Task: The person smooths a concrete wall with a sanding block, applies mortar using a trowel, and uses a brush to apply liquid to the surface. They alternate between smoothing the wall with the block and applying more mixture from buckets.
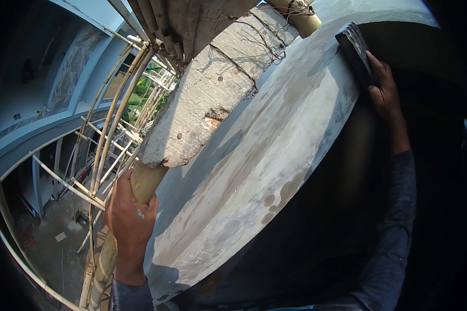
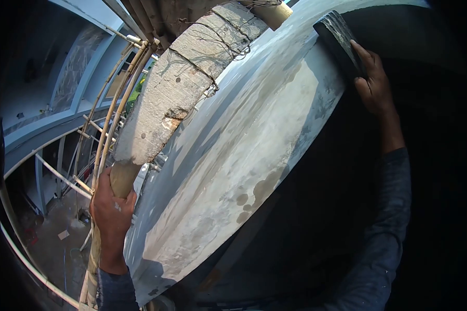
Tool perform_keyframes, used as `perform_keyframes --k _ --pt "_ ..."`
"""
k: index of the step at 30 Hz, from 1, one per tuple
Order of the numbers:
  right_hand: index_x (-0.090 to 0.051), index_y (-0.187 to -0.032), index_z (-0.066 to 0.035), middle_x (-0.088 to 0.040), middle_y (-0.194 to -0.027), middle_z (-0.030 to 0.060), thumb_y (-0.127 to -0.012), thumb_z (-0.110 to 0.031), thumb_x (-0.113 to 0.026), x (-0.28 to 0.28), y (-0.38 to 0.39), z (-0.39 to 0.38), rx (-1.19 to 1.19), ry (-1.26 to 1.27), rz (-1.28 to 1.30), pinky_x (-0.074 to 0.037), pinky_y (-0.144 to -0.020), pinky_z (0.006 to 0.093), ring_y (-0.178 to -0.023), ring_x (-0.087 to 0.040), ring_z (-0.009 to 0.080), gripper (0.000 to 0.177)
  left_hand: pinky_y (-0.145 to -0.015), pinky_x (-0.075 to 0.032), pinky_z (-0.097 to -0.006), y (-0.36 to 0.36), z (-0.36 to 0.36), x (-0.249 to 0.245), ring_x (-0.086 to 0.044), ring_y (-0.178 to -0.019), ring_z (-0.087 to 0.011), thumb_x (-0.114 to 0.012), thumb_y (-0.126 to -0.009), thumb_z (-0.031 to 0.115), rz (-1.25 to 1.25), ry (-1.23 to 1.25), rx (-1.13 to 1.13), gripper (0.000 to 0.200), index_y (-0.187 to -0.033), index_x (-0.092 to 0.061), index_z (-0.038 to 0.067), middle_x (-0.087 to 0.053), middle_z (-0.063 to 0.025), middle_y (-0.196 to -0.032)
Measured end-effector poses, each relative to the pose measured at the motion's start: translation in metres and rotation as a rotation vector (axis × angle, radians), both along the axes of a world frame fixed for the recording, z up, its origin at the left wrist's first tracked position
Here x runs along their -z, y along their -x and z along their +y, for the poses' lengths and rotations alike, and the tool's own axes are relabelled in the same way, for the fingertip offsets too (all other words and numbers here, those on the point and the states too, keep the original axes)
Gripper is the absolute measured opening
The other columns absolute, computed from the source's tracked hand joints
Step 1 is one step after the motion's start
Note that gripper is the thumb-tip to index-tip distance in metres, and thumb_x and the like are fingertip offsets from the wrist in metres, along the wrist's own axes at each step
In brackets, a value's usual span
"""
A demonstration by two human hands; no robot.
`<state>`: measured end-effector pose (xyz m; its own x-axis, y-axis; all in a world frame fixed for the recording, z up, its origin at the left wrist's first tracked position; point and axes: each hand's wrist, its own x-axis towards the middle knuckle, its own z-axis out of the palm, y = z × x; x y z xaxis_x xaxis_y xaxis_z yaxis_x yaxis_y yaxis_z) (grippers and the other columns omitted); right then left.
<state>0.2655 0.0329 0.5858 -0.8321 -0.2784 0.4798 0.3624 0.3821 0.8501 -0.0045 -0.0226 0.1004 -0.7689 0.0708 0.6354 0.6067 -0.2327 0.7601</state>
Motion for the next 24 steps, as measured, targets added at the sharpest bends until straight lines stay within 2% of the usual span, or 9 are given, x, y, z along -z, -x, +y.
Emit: perform_keyframes --k 6,11,13,14,16,19,21,23,24 --pt "-0.043 -0.145 -0.015 -0.051 -0.126 0.0191 -0.069 -0.010 -0.050 -0.006 0.007 0.000 0.019 0.043 0.066 -0.041 -0.103 0.0396 -0.119 -0.053 0.0328 0.076 -0.079 -0.050 -0.0429 0.000 -0.001 0.000 -0.063 -0.095 -0.0391 -0.078 -0.064 0.004 0.000 -0.014 0.012 0.064 -0.122 -0.053 0.006 -0.063 -0.0183 -0.104" --pt "-0.053 -0.134 -0.011 -0.050 -0.123 0.0240 -0.056 -0.013 -0.051 0.082 -0.039 -0.021 0.136 0.111 -0.123 -0.045 -0.096 0.0433 -0.110 -0.056 0.0398 0.078 -0.079 -0.051 -0.0424 0.001 0.001 0.001 -0.063 -0.095 -0.0381 -0.078 -0.065 0.007 -0.010 0.003 -0.013 0.063 -0.123 -0.053 0.007 -0.063 -0.0172 -0.104" --pt "-0.051 -0.135 -0.008 -0.049 -0.122 0.0266 -0.067 -0.025 -0.054 0.118 -0.064 -0.010 -0.001 0.286 -0.181 -0.047 -0.091 0.0441 -0.108 -0.057 0.0382 0.071 -0.079 -0.051 -0.0423 0.000 0.001 0.000 -0.064 -0.095 -0.0374 -0.078 -0.065 0.009 -0.007 0.003 -0.026 0.062 -0.122 -0.054 0.008 -0.064 -0.0168 -0.104" --pt "-0.048 -0.137 -0.005 -0.048 -0.124 0.0253 -0.076 -0.036 -0.055 0.140 -0.076 -0.003 -0.044 0.409 -0.148 -0.045 -0.092 0.0427 -0.110 -0.055 0.0343 0.069 -0.079 -0.051 -0.0421 0.000 -0.001 0.000 -0.064 -0.095 -0.0368 -0.078 -0.066 0.010 -0.005 0.002 -0.031 0.061 -0.122 -0.054 0.008 -0.064 -0.0164 -0.104" --pt "-0.046 -0.137 0.000 -0.047 -0.128 0.0208 -0.081 -0.051 -0.057 0.189 -0.091 0.020 -0.265 0.865 -0.106 -0.037 -0.102 0.0406 -0.119 -0.048 0.0286 0.077 -0.079 -0.051 -0.0422 0.000 -0.001 0.000 -0.064 -0.094 -0.0358 -0.079 -0.066 0.013 0.013 0.013 -0.050 0.060 -0.121 -0.055 0.008 -0.064 -0.0155 -0.104" --pt "-0.036 -0.143 0.000 -0.049 -0.136 0.0149 -0.070 -0.036 -0.064 0.281 -0.106 0.042 -0.595 1.665 0.034 -0.032 -0.110 0.0376 -0.127 -0.046 0.0240 0.086 -0.078 -0.051 -0.0433 -0.003 0.003 0.000 -0.064 -0.093 -0.0385 -0.080 -0.067 0.016 0.025 0.007 -0.127 0.059 -0.121 -0.056 0.007 -0.066 -0.0176 -0.102" --pt "-0.033 -0.144 0.000 -0.050 -0.134 0.0211 -0.064 -0.033 -0.064 0.328 -0.105 0.036 -0.732 2.131 0.027 -0.043 -0.103 0.0460 -0.119 -0.055 0.0347 0.092 -0.079 -0.050 -0.0431 -0.003 0.008 0.004 -0.063 -0.094 -0.0386 -0.081 -0.068 0.019 0.065 0.009 -0.186 0.060 -0.121 -0.056 0.007 -0.065 -0.0176 -0.104" --pt "-0.027 -0.145 0.007 -0.045 -0.133 0.0318 -0.065 -0.035 -0.064 0.378 -0.103 0.049 -0.994 2.622 -0.280 -0.046 -0.098 0.0566 -0.113 -0.056 0.0461 0.097 -0.086 -0.047 -0.0445 -0.010 0.006 0.002 -0.059 -0.098 -0.0389 -0.082 -0.072 0.028 0.206 -0.147 -0.340 0.060 -0.121 -0.057 0.003 -0.061 -0.0182 -0.108" --pt "-0.025 -0.145 0.008 -0.045 -0.131 0.0346 -0.065 -0.037 -0.063 0.402 -0.097 0.040 -1.109 2.868 -0.347 -0.048 -0.094 0.0549 -0.111 -0.057 0.0468 0.099 -0.088 -0.045 -0.0443 -0.027 -0.001 0.003 -0.057 -0.099 -0.0379 -0.080 -0.075 0.037 0.258 -0.182 -0.446 0.061 -0.119 -0.058 0.002 -0.060 -0.0185 -0.109"
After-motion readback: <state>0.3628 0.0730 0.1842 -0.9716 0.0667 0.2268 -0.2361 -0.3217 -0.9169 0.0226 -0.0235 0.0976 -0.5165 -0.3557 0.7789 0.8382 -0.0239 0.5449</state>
